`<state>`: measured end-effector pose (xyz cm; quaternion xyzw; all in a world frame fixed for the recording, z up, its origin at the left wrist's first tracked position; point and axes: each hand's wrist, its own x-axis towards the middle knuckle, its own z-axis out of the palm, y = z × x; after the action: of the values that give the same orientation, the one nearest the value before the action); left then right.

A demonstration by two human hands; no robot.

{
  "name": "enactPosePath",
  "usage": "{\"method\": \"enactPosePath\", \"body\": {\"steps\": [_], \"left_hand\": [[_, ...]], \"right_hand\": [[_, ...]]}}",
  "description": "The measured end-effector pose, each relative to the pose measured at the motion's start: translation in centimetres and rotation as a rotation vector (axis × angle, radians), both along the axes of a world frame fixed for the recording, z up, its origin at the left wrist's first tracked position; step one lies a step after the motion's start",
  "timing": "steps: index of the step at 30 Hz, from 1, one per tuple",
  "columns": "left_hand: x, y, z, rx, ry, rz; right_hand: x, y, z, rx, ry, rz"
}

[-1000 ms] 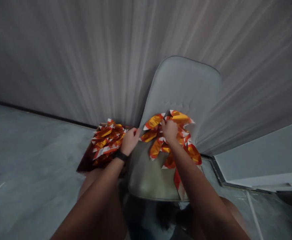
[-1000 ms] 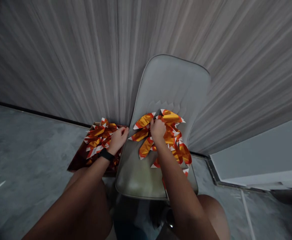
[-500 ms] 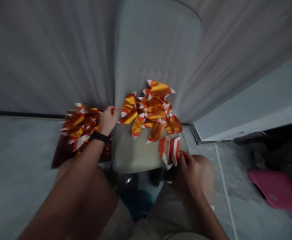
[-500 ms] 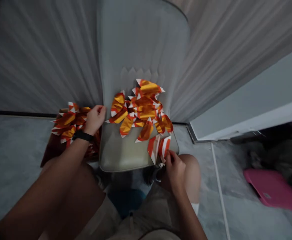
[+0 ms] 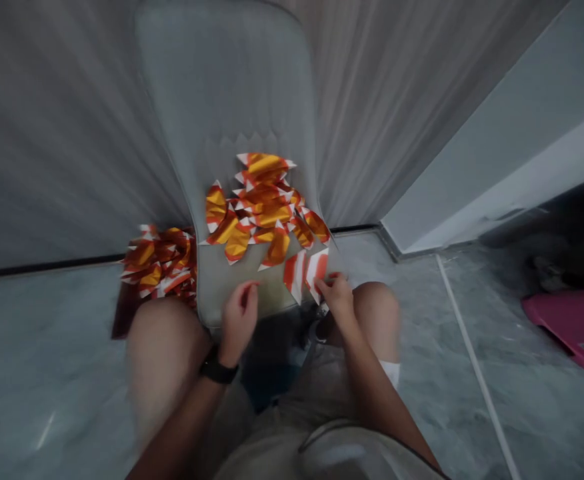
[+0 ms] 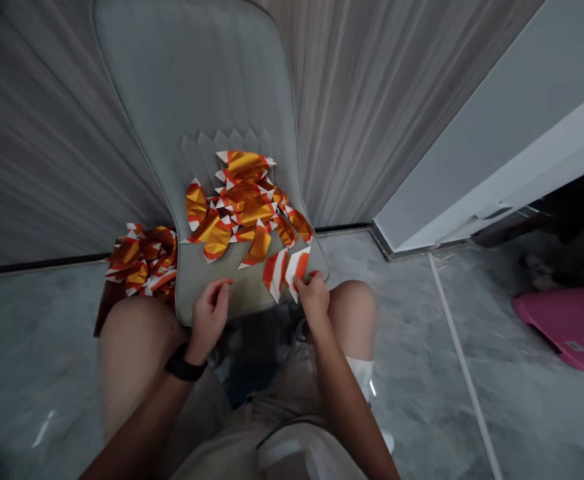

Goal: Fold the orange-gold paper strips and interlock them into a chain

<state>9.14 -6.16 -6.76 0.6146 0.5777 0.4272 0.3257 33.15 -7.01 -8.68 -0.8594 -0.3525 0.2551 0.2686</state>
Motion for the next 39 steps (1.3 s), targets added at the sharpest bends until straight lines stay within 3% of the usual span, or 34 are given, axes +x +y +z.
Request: {"method": "enactPosePath", "body": {"steps": [4,9,15,19,22,25,29,33,36,39], "left_hand": [[2.5,-3.5,-1.5,-0.118,-0.007,-0.068],[2.9,-4.1,-0.9,-0.171,0.012,-0.124],[3.0,-4.4,2.7,-0.087,-0.029,-0.173],[4.1,-3.2,5.6,-0.086,-0.208,-0.244],[4.1,-0.9,7.2,-0.165,-0.383,-0.285],[2.8,2.3,7.9,-0.224,-0.46,-0.397],[0.4,7.2,6.9,-0.268,-0.51,-0.545],[-1.3,11.0,4.2,-0.266,-0.499,-0.525],[-2.3,12.4,2.8,-0.26,-0.477,-0.471],[-3.0,12.8,2.4,-0.244,-0.45,-0.437]], "right_hand": [[0.2,1.0,-1.0,0.066,0.095,0.022],[1.1,0.9,-0.6,0.216,0.207,0.031],[0.6,-2.6,3.8,0.478,0.189,0.008],[-3.1,-4.0,7.5,0.677,0.193,0.281],[-5.9,-2.8,9.1,0.793,0.253,0.494],[-7.1,0.1,9.0,0.867,0.302,0.581],[-7.1,5.3,7.4,0.873,0.348,0.695],[-7.5,9.9,5.9,0.851,0.308,0.805],[-8.5,11.5,5.0,0.817,0.309,0.824],[-9.1,11.5,4.1,0.736,0.286,0.837]]}}
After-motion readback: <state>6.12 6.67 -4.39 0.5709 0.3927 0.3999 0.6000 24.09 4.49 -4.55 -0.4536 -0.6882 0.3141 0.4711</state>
